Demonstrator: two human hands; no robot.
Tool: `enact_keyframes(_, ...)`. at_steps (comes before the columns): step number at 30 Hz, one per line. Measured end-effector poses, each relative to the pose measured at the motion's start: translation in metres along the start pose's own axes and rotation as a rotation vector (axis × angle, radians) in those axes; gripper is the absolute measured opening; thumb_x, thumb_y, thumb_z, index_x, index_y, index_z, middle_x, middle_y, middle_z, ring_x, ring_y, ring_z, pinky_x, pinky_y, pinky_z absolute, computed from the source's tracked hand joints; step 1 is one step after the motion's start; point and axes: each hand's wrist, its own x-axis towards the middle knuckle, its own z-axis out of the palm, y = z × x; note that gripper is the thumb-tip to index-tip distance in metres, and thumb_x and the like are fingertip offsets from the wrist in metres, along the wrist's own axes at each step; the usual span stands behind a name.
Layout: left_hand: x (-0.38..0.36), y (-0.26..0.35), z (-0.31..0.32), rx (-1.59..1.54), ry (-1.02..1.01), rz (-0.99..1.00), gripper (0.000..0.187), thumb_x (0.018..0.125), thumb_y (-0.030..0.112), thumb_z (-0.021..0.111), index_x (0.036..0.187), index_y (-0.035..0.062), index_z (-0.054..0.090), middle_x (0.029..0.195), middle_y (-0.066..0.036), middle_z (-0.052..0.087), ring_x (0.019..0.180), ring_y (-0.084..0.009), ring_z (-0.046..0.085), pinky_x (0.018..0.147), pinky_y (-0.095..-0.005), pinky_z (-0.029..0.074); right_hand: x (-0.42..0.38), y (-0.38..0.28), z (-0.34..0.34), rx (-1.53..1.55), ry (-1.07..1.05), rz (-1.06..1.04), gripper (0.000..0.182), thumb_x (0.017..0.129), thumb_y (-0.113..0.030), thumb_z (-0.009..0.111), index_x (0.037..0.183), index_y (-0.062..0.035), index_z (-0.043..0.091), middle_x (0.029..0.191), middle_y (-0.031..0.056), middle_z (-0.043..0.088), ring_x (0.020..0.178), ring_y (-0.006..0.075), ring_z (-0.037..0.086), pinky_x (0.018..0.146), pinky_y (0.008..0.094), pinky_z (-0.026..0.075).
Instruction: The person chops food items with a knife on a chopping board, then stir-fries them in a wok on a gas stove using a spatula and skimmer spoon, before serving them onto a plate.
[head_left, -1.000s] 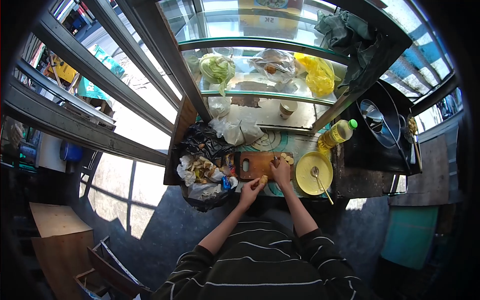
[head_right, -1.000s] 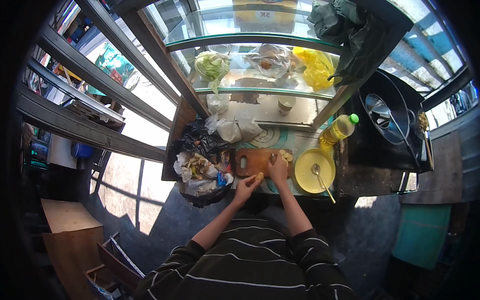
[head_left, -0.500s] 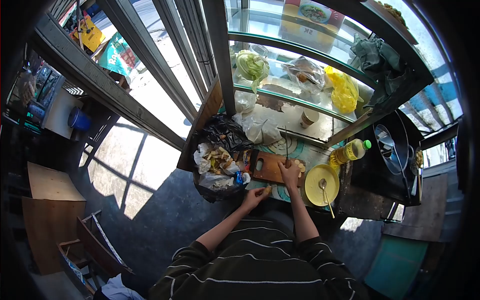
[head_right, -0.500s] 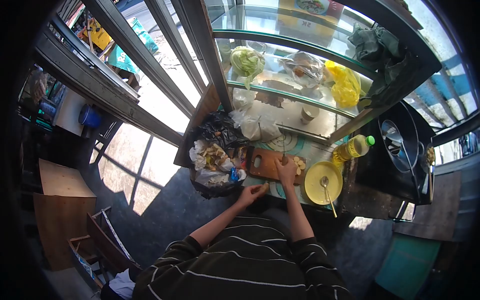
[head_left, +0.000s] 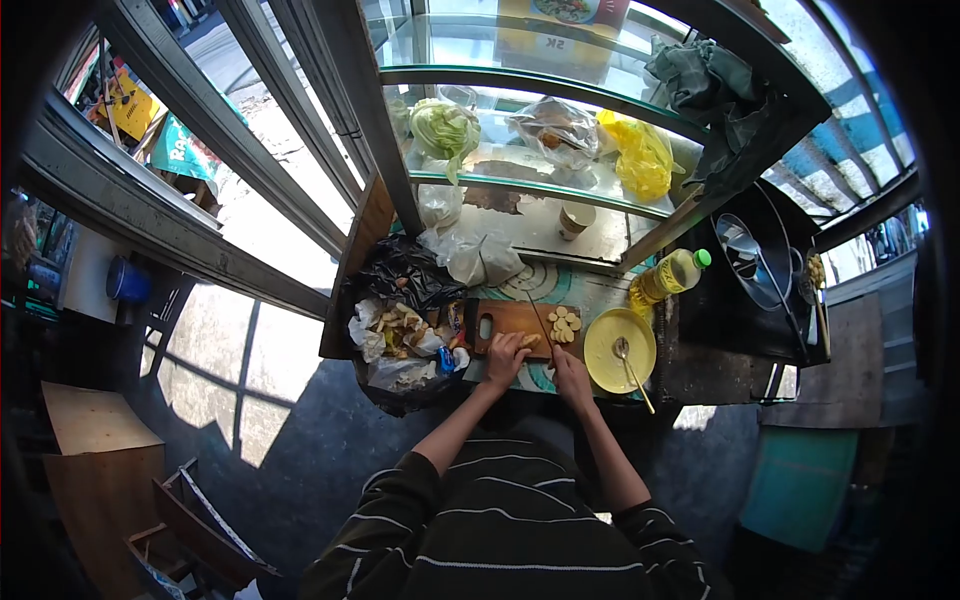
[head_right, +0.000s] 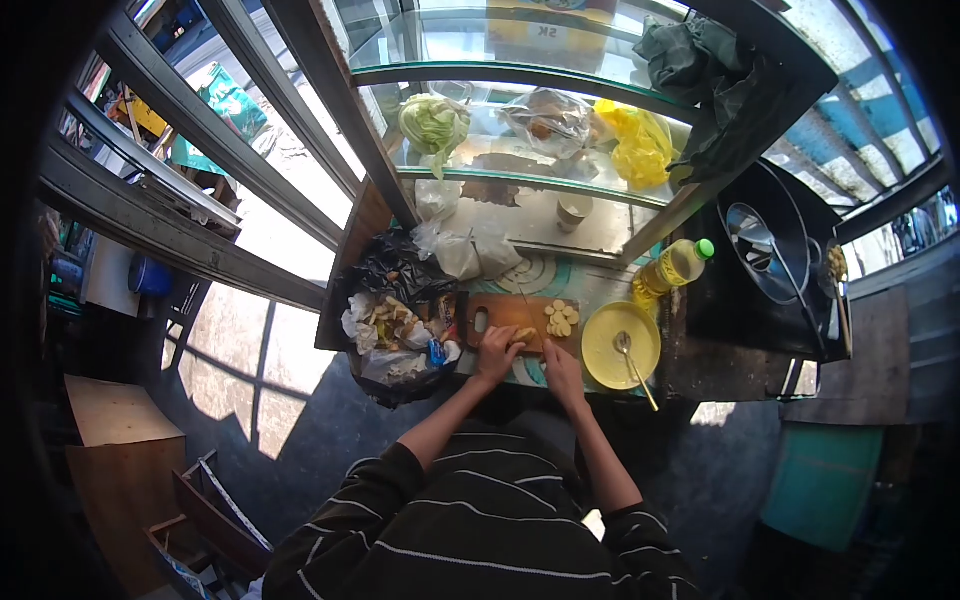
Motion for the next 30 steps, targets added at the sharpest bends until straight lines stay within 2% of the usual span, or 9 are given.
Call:
enact_keyframes(1, 0.002, 0.000, 0.000, 0.013, 0.011, 0.030, 0.033, 0.065, 0.013, 0.069, 0.093, -0.0008, 0.060, 0.087, -0.012, 0.060, 0.080, -0.0289, 0.054, 0.072, -0.0355, 0.044, -0.003, 0.009, -0.001, -0.205, 0.047, -0.025, 0.050, 0.090, -0.043, 0.036, 0.077, 0.0014, 0.056, 0.066, 0.0190, 0.057, 0.064, 0.0323, 0.057, 0.059, 0.0384, 0.042)
enact_keyframes(5, 0.000, 0.002, -0.005, 0.027, -0.004, -0.028, 0.032, 0.065, 0.013, 0.070, 0.093, -0.0004, 0.062, 0.080, -0.011, 0.058, 0.077, -0.0282, 0.055, 0.069, -0.0356, 0.045, -0.029, 0.014, -0.001, -0.333, 0.036, -0.007, 0.048, 0.090, -0.040, 0.034, 0.079, 0.0020, 0.055, 0.078, 0.0261, 0.056, 0.080, 0.0430, 0.052, 0.069, 0.0460, 0.039)
enact_keyframes(12, -0.002, 0.000, -0.004, 0.014, 0.011, -0.027, 0.030, 0.064, 0.009, 0.070, 0.092, -0.0008, 0.062, 0.075, -0.011, 0.056, 0.074, -0.0281, 0.054, 0.065, -0.0367, 0.044, -0.039, 0.023, 0.009, -0.326, -0.012, 0.065, 0.048, 0.090, -0.040, 0.034, 0.079, 0.0020, 0.055, 0.075, 0.0260, 0.056, 0.078, 0.0434, 0.053, 0.067, 0.0466, 0.040)
enact_keyframes(14, 0.000, 0.001, -0.004, 0.004, 0.012, -0.022, 0.029, 0.065, 0.006, 0.069, 0.091, -0.0018, 0.061, 0.074, -0.012, 0.056, 0.074, -0.0287, 0.053, 0.064, -0.0374, 0.043, -0.038, 0.026, 0.012, -0.334, 0.071, -0.003, 0.050, 0.091, -0.039, 0.035, 0.070, 0.0031, 0.053, 0.059, 0.0201, 0.052, 0.061, 0.0352, 0.055, 0.059, 0.0398, 0.040)
enact_keyframes(24, 0.002, -0.001, -0.005, -0.009, 0.014, -0.028, 0.027, 0.064, 0.009, 0.070, 0.088, -0.0004, 0.063, 0.072, -0.011, 0.057, 0.071, -0.0271, 0.054, 0.063, -0.0354, 0.043, -0.042, 0.019, 0.006, -0.306, 0.051, -0.012, 0.048, 0.091, -0.037, 0.037, 0.071, 0.0036, 0.053, 0.058, 0.0192, 0.051, 0.057, 0.0321, 0.054, 0.057, 0.0385, 0.040)
enact_keyframes(26, 0.002, -0.001, -0.004, -0.013, 0.012, -0.030, 0.026, 0.065, 0.009, 0.070, 0.088, -0.0004, 0.063, 0.072, -0.011, 0.057, 0.071, -0.0271, 0.054, 0.063, -0.0353, 0.043, -0.043, 0.015, 0.004, -0.282, -0.002, 0.069, 0.044, 0.090, -0.038, 0.037, 0.086, 0.0017, 0.057, 0.078, 0.0271, 0.056, 0.082, 0.0437, 0.053, 0.069, 0.0464, 0.041)
enact_keyframes(27, 0.003, -0.001, -0.004, -0.008, 0.013, -0.026, 0.026, 0.065, 0.009, 0.070, 0.088, -0.0005, 0.063, 0.072, -0.011, 0.057, 0.071, -0.0270, 0.054, 0.062, -0.0351, 0.043, -0.041, 0.020, 0.006, -0.282, -0.003, 0.067, 0.044, 0.090, -0.038, 0.037, 0.086, 0.0017, 0.057, 0.078, 0.0271, 0.056, 0.082, 0.0437, 0.053, 0.069, 0.0464, 0.041)
enact_keyframes(29, 0.003, -0.002, -0.005, -0.002, 0.013, -0.025, 0.026, 0.065, 0.009, 0.070, 0.088, -0.0006, 0.063, 0.072, -0.011, 0.057, 0.070, -0.0269, 0.054, 0.062, -0.0350, 0.043, -0.039, 0.035, 0.010, -0.316, 0.047, -0.024, 0.046, 0.091, -0.035, 0.038, 0.074, 0.0047, 0.053, 0.060, 0.0197, 0.052, 0.059, 0.0327, 0.055, 0.057, 0.0387, 0.040)
enact_keyframes(30, 0.003, -0.001, -0.005, -0.003, 0.011, -0.023, 0.026, 0.065, 0.009, 0.070, 0.088, -0.0007, 0.063, 0.072, -0.011, 0.057, 0.070, -0.0268, 0.054, 0.062, -0.0349, 0.043, -0.040, 0.032, 0.011, -0.315, 0.045, -0.023, 0.046, 0.091, -0.035, 0.038, 0.074, 0.0047, 0.053, 0.060, 0.0197, 0.052, 0.059, 0.0327, 0.055, 0.057, 0.0387, 0.040)
